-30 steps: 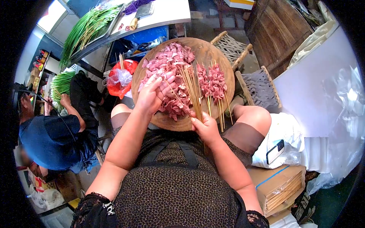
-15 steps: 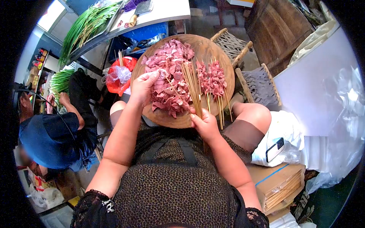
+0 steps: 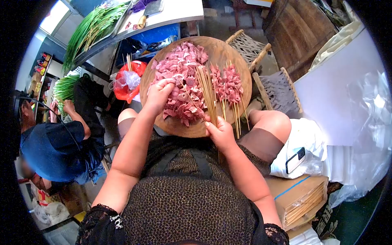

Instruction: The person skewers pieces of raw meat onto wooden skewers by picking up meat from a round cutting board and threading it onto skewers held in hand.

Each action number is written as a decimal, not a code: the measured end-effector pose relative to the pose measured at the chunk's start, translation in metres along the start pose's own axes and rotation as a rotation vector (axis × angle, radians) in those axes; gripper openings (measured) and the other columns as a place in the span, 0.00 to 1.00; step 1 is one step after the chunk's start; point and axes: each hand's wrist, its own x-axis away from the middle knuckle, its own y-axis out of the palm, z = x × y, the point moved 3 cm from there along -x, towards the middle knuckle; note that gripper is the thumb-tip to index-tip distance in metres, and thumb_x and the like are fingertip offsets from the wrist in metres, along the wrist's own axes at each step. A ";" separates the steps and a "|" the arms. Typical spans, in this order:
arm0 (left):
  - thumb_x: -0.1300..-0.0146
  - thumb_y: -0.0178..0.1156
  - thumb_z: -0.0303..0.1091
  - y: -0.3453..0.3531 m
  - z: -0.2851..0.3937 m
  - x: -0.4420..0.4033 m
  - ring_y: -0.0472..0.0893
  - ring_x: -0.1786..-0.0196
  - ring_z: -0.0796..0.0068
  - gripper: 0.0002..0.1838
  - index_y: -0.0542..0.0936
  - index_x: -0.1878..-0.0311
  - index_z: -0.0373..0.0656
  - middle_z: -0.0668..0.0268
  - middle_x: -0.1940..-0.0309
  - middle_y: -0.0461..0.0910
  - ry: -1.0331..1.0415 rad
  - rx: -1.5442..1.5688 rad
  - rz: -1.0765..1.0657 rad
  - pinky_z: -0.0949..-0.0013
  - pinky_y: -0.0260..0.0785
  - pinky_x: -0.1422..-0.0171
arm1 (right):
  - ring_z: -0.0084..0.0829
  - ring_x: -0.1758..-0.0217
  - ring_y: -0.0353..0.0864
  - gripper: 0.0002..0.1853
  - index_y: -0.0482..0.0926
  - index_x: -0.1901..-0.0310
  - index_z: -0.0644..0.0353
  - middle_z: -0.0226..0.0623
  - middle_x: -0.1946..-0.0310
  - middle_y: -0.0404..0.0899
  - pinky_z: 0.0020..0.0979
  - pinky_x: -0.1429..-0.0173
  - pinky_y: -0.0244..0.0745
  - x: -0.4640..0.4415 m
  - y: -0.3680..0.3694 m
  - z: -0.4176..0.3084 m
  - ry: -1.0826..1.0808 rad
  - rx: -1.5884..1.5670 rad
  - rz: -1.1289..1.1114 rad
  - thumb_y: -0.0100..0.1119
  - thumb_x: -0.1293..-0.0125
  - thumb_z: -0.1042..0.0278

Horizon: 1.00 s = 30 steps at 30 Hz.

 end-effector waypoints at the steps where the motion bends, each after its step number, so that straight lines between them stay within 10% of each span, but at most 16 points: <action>1: 0.35 0.50 0.31 0.000 0.000 0.000 0.77 0.71 0.80 0.09 0.76 0.55 0.39 0.68 0.71 0.77 0.001 0.000 0.001 0.76 0.72 0.65 | 0.15 0.75 0.69 0.09 0.72 0.55 0.61 0.24 0.76 0.71 0.17 0.69 0.65 0.000 0.001 -0.003 0.010 -0.004 0.013 0.53 0.37 0.71; 14: 0.42 0.62 0.31 -0.017 0.008 0.007 0.74 0.76 0.84 0.06 0.78 0.65 0.38 0.71 0.76 0.77 0.009 -0.209 0.047 0.80 0.69 0.71 | 0.15 0.76 0.68 0.09 0.71 0.54 0.61 0.25 0.76 0.70 0.16 0.70 0.63 0.000 0.001 -0.011 0.056 -0.067 0.070 0.52 0.36 0.72; 22: 0.53 0.53 0.15 -0.030 0.023 -0.026 0.78 0.59 0.70 0.16 0.80 0.60 0.42 0.64 0.63 0.79 0.598 -0.737 0.131 0.72 0.69 0.55 | 0.16 0.78 0.68 0.09 0.71 0.55 0.61 0.26 0.78 0.71 0.16 0.75 0.61 0.000 0.002 -0.014 0.039 -0.097 0.098 0.52 0.36 0.73; 26: 0.51 0.64 0.44 0.021 0.035 -0.010 0.77 0.59 0.56 0.19 0.77 0.59 0.43 0.55 0.65 0.78 0.503 -1.060 0.239 0.61 0.69 0.53 | 0.16 0.79 0.68 0.08 0.71 0.55 0.60 0.26 0.79 0.71 0.16 0.76 0.60 0.002 0.000 -0.015 0.089 -0.085 0.118 0.52 0.36 0.73; 30: 0.50 0.63 0.42 0.029 0.014 -0.019 0.78 0.63 0.59 0.19 0.76 0.59 0.39 0.55 0.67 0.78 0.439 -1.140 0.280 0.62 0.70 0.55 | 0.16 0.80 0.67 0.09 0.71 0.55 0.60 0.26 0.79 0.71 0.16 0.76 0.60 -0.001 0.002 -0.015 0.017 -0.105 0.126 0.52 0.36 0.73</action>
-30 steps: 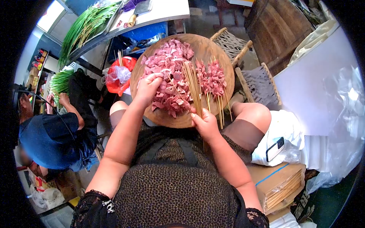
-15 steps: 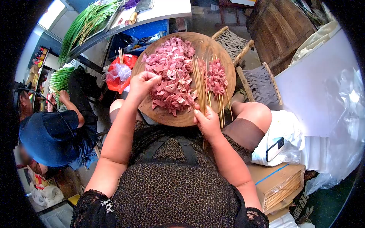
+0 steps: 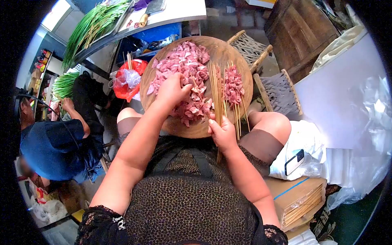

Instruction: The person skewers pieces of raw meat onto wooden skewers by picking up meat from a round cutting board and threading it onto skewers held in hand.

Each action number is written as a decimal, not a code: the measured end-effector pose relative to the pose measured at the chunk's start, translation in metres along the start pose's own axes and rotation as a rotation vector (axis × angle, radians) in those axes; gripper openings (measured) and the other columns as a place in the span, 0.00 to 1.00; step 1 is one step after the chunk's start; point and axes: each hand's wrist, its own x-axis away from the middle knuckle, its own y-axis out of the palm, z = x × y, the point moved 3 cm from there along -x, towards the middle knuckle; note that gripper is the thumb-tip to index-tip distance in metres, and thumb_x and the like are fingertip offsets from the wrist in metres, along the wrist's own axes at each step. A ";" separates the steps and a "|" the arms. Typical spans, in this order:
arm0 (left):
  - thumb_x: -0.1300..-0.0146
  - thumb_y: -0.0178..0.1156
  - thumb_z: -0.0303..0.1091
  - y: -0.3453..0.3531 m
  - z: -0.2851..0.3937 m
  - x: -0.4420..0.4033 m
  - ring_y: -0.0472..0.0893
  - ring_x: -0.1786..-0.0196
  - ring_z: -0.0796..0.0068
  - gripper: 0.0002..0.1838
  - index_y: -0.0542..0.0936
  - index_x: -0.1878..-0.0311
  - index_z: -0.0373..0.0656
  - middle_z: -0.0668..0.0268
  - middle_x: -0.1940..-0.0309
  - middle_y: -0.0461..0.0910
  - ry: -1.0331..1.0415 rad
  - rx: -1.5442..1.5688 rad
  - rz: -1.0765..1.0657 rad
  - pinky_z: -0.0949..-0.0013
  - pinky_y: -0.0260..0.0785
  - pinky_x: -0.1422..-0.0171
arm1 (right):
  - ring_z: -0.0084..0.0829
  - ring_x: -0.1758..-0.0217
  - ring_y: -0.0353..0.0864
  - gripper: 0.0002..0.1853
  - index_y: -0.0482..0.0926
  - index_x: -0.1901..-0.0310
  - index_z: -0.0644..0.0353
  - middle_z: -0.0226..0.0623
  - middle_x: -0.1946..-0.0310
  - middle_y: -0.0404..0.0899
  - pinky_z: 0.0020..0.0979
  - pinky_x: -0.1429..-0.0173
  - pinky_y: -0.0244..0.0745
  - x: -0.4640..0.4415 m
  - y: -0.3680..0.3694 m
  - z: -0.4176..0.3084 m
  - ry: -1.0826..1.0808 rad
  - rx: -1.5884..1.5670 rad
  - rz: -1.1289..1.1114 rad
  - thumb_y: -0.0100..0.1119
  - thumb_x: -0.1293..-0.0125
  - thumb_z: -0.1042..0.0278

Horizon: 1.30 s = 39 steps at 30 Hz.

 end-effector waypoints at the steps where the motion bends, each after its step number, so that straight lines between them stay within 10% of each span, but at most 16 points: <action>1: 0.49 0.63 0.40 0.003 -0.004 0.000 0.78 0.64 0.61 0.19 0.75 0.58 0.38 0.55 0.68 0.77 -0.028 -0.018 -0.050 0.63 0.70 0.57 | 0.16 0.79 0.67 0.09 0.71 0.55 0.60 0.26 0.78 0.71 0.16 0.76 0.60 0.001 -0.001 -0.001 0.028 0.006 -0.009 0.52 0.36 0.73; 8: 0.40 0.51 0.23 -0.012 -0.026 0.019 0.80 0.61 0.71 0.19 0.69 0.44 0.36 0.64 0.61 0.77 -0.470 1.348 -0.188 0.71 0.74 0.56 | 0.16 0.77 0.68 0.10 0.71 0.54 0.62 0.25 0.77 0.71 0.17 0.71 0.64 0.005 0.004 -0.001 0.069 0.036 -0.071 0.54 0.37 0.72; 14: 0.36 0.50 0.25 -0.020 -0.025 0.022 0.79 0.52 0.64 0.13 0.70 0.48 0.37 0.57 0.55 0.76 -0.594 1.730 -0.104 0.63 0.75 0.50 | 0.15 0.76 0.69 0.10 0.72 0.55 0.62 0.24 0.76 0.70 0.17 0.71 0.64 0.007 0.008 0.004 0.102 0.118 -0.153 0.53 0.37 0.72; 39: 0.39 0.55 0.26 -0.021 -0.019 0.019 0.81 0.61 0.68 0.07 0.74 0.58 0.40 0.62 0.64 0.79 -0.624 1.675 -0.140 0.68 0.78 0.57 | 0.15 0.76 0.68 0.09 0.72 0.55 0.62 0.24 0.76 0.70 0.18 0.70 0.65 0.001 0.000 0.014 0.005 0.098 -0.181 0.53 0.37 0.72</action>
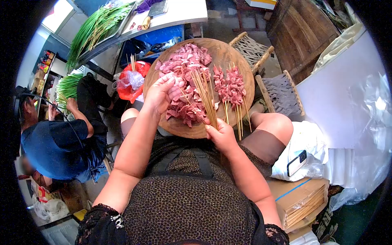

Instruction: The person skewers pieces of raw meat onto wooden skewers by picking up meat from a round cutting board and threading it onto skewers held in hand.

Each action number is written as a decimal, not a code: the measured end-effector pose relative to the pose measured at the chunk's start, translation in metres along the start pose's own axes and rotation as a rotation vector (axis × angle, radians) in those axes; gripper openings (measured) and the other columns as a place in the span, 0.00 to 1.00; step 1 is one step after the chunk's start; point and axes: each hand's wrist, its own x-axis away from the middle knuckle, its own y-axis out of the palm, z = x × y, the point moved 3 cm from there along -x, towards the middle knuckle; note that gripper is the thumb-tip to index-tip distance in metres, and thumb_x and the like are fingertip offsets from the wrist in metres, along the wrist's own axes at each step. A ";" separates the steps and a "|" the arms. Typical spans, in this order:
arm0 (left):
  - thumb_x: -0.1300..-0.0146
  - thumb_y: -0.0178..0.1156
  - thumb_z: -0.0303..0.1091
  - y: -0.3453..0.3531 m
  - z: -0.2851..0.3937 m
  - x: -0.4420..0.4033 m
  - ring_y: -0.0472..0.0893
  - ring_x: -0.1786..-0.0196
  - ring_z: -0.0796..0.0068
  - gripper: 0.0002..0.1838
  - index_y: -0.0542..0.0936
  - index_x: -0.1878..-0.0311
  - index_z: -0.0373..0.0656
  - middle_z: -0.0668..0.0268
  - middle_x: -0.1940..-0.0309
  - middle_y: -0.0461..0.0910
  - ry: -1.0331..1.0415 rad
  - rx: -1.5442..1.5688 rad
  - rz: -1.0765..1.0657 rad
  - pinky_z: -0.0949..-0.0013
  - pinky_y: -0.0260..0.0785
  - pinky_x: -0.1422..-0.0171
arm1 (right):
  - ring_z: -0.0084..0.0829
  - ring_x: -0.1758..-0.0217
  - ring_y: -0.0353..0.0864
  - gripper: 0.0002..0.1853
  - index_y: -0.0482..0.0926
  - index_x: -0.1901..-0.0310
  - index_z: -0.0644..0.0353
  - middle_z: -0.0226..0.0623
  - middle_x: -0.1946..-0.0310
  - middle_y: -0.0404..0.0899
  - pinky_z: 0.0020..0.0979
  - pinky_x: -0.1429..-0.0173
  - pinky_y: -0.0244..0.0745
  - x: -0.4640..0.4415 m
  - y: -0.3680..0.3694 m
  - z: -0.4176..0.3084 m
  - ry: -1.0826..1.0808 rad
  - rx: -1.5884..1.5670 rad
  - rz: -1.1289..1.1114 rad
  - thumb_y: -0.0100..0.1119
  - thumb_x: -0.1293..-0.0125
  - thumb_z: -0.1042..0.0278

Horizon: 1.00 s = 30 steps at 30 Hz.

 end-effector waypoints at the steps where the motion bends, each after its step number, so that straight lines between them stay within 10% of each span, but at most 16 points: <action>1: 0.39 0.55 0.26 0.000 0.002 -0.001 0.81 0.61 0.68 0.07 0.74 0.58 0.40 0.62 0.64 0.79 0.001 0.000 -0.003 0.68 0.78 0.57 | 0.15 0.76 0.68 0.10 0.72 0.55 0.62 0.24 0.76 0.70 0.18 0.70 0.65 0.001 -0.001 -0.004 -0.014 0.049 -0.010 0.53 0.37 0.72; 30: 0.35 0.49 0.29 0.014 0.002 0.012 0.79 0.51 0.61 0.11 0.71 0.52 0.36 0.55 0.55 0.77 0.010 0.092 -0.113 0.63 0.75 0.47 | 0.16 0.76 0.68 0.10 0.73 0.54 0.62 0.24 0.76 0.71 0.18 0.69 0.65 0.007 -0.001 -0.010 -0.024 0.023 0.031 0.52 0.36 0.72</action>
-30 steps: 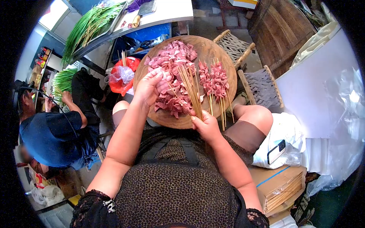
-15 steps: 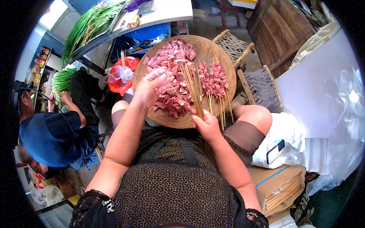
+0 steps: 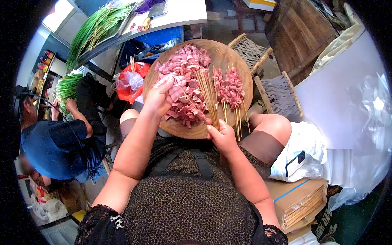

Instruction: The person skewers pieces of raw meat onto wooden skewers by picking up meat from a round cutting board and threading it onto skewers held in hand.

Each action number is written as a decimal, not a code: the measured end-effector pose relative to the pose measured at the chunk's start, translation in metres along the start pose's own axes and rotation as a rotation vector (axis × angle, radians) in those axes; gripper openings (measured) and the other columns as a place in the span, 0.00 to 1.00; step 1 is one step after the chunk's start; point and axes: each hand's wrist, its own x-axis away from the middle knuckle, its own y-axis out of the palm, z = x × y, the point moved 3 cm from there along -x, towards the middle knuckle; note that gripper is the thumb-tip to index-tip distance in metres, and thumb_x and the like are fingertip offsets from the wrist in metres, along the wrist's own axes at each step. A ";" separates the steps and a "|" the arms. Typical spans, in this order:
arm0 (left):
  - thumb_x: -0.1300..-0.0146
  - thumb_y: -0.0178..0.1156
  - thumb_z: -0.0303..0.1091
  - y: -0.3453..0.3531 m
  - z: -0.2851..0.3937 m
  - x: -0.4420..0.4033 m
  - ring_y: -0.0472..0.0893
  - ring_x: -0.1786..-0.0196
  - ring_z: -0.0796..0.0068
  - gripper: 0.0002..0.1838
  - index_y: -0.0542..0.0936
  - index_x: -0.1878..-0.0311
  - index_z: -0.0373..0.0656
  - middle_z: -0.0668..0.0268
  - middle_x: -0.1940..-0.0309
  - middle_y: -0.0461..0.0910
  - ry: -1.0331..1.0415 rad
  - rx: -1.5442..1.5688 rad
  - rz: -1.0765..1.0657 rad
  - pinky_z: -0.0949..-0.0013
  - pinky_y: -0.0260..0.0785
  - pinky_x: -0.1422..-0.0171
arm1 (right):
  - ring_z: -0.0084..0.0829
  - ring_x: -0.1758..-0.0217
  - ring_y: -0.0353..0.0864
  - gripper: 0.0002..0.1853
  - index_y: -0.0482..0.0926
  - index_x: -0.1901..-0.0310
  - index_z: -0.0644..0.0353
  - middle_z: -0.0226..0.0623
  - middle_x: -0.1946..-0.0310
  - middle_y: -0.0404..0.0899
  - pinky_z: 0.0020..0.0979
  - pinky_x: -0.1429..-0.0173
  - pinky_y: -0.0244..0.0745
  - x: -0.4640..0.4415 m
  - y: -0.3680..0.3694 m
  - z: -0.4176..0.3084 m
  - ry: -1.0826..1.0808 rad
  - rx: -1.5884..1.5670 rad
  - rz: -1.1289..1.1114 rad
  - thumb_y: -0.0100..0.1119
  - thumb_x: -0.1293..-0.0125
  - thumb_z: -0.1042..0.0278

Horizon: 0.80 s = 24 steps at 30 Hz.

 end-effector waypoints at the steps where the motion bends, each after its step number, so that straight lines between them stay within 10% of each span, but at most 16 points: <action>1: 0.35 0.49 0.29 0.000 0.001 0.000 0.79 0.51 0.61 0.11 0.71 0.52 0.36 0.55 0.55 0.77 0.001 0.000 -0.002 0.63 0.75 0.47 | 0.16 0.76 0.68 0.10 0.73 0.54 0.62 0.24 0.76 0.71 0.18 0.69 0.65 0.000 -0.001 0.001 -0.004 -0.010 -0.005 0.52 0.36 0.72; 24: 0.35 0.49 0.29 -0.001 0.004 0.000 0.79 0.54 0.65 0.12 0.70 0.49 0.37 0.57 0.55 0.77 0.041 0.029 0.048 0.64 0.75 0.50 | 0.16 0.77 0.69 0.09 0.73 0.55 0.62 0.25 0.77 0.71 0.17 0.71 0.64 0.000 -0.005 0.002 0.035 -0.027 0.028 0.53 0.37 0.72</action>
